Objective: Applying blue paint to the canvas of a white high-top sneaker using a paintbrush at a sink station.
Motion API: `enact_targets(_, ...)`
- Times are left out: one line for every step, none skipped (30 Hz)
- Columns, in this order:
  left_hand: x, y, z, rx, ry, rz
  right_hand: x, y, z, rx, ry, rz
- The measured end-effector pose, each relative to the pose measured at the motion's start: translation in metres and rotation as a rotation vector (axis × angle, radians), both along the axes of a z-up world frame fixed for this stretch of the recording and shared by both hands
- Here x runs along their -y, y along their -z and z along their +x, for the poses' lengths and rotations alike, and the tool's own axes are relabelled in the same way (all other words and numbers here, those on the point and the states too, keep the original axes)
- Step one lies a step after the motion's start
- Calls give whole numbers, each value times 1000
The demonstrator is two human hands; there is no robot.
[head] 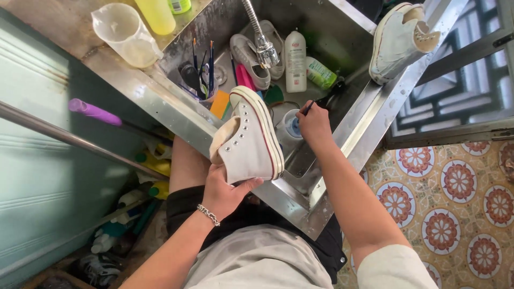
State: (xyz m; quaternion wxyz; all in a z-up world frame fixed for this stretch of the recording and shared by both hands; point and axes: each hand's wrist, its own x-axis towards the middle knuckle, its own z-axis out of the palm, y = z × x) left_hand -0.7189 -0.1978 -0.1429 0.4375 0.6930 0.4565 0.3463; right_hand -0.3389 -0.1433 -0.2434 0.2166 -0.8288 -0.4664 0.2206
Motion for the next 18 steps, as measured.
enact_targets(-6, -17, 1, -5, 9, -108, -4, 4, 2, -6, 12, -3)
enact_targets(-9, -34, 2, -10, 25, -221, -2, 9, 5, -12, 31, -11)
enact_targets(-8, -33, 0, -9, 26, -232, 0, 7, 4, -11, 31, -21)
enact_targets(-9, -32, 1, -21, 51, -226, 0, 4, 6, -25, 64, -32)
enact_targets(-10, -32, 1, -33, 77, -221, 0, 0, 8, -38, 96, -43)
enact_targets(-10, -28, 3, -28, 79, -222, 5, -16, 8, -34, 98, -45)
enact_targets(-11, -25, 4, 15, 97, -173, 11, -32, 8, -109, 143, -11)
enact_targets(-12, -21, 5, 57, 113, -120, 15, -48, 7, -185, 186, 26)
enact_targets(-11, -20, 8, 61, 114, -118, 25, -65, 9, -182, 186, 28)
enact_targets(-9, -19, 10, 52, 110, -116, 36, -83, 11, -200, 243, 96)
enact_targets(-7, -18, 13, 44, 106, -113, 47, -100, 13, -217, 300, 164)
enact_targets(-2, -15, 17, 44, 103, -116, 60, -112, 15, -217, 297, 161)
enact_targets(3, -12, 21, 13, 73, -128, 74, -125, 16, -309, 381, 300)
enact_targets(8, -9, 24, -22, 40, -142, 87, -138, 17, -405, 462, 435)
enact_targets(11, -6, 29, -23, 33, -147, 101, -141, 20, -407, 457, 429)
enact_targets(13, -3, 34, -38, 26, -177, 115, -144, 23, -526, 550, 547)
enact_targets(16, 0, 39, -52, 18, -208, 130, -147, 26, -645, 644, 664)
enact_targets(17, 1, 43, -53, 14, -211, 146, -145, 22, -646, 642, 658)
